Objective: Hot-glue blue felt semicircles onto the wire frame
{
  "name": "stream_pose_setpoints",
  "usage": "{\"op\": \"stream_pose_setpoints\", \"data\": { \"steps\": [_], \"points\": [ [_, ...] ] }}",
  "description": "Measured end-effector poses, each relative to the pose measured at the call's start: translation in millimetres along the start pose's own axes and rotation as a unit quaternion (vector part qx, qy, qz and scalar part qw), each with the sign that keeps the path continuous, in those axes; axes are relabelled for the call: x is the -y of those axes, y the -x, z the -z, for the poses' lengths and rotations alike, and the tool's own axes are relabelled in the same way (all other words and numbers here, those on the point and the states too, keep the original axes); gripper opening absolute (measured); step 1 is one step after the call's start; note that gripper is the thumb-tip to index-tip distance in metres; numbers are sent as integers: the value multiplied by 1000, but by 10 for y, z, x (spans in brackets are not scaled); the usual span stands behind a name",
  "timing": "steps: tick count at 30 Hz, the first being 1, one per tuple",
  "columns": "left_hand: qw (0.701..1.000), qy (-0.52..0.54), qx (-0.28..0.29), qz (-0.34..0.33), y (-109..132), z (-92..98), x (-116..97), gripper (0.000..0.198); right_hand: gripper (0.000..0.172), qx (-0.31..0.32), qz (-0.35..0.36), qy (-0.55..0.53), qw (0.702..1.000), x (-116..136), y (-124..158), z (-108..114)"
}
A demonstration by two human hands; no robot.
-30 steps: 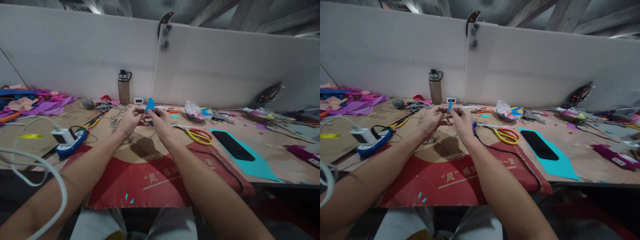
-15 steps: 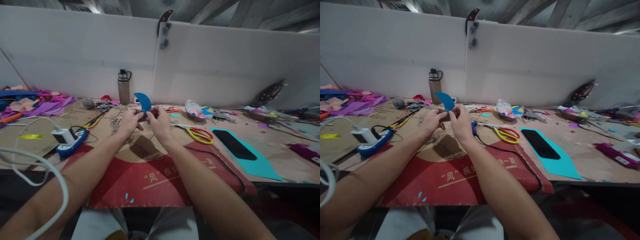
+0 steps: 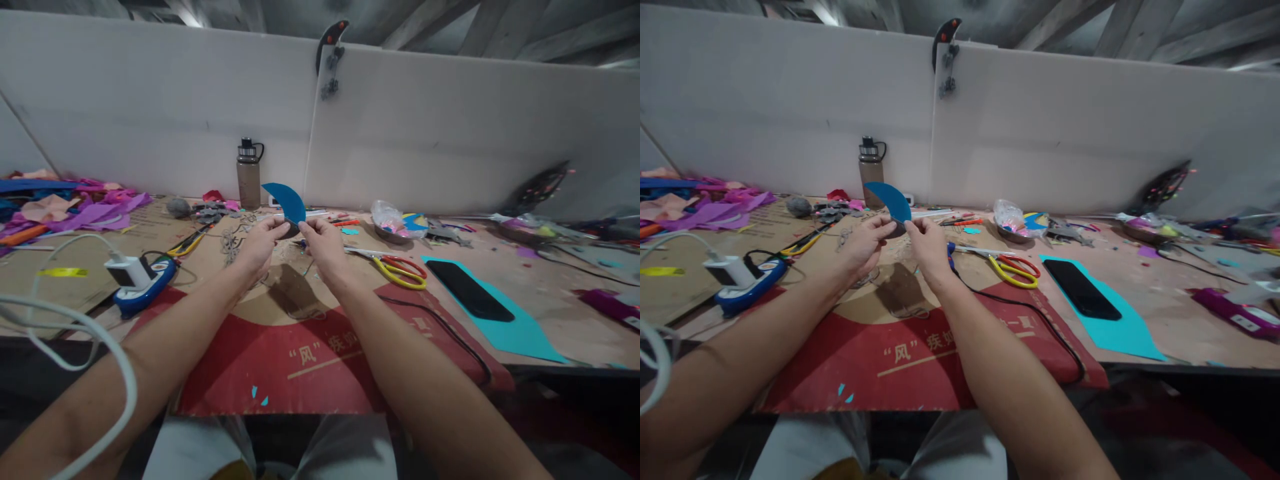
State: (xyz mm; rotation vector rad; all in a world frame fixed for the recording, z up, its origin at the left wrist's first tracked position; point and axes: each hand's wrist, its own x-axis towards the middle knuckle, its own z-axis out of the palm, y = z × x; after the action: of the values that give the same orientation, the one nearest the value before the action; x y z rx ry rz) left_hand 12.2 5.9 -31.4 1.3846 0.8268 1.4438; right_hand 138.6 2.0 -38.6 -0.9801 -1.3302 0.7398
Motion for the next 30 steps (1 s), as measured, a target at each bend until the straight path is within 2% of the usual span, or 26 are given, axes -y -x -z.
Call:
{"op": "stream_pose_setpoints", "data": {
  "steps": [4,8,10,14,17,21,26,30],
  "points": [
    [999,-43,31,-11,18,9,-37,18,23,-17,15,37,999,16,-4,45],
    [994,-110,4,-16,56,29,-116,19,23,-18,40,86,995,52,2,85],
    [993,-118,8,-2,66,39,-138,21,22,-16,52,106,993,77,11,98],
    [994,-96,45,20,58,52,-142,22,19,-21,64,143,987,125,30,111],
    [995,-81,48,39,46,54,-140,23,17,-21,78,166,983,146,38,116],
    [995,13,44,89,37,48,-144,15,16,-9,86,166,982,145,38,110],
    [991,81,6,109,16,36,-140,8,18,-1,70,117,991,103,44,66],
    [989,97,-46,100,-4,44,-157,10,28,-14,79,128,988,59,61,43]
  ]
}}
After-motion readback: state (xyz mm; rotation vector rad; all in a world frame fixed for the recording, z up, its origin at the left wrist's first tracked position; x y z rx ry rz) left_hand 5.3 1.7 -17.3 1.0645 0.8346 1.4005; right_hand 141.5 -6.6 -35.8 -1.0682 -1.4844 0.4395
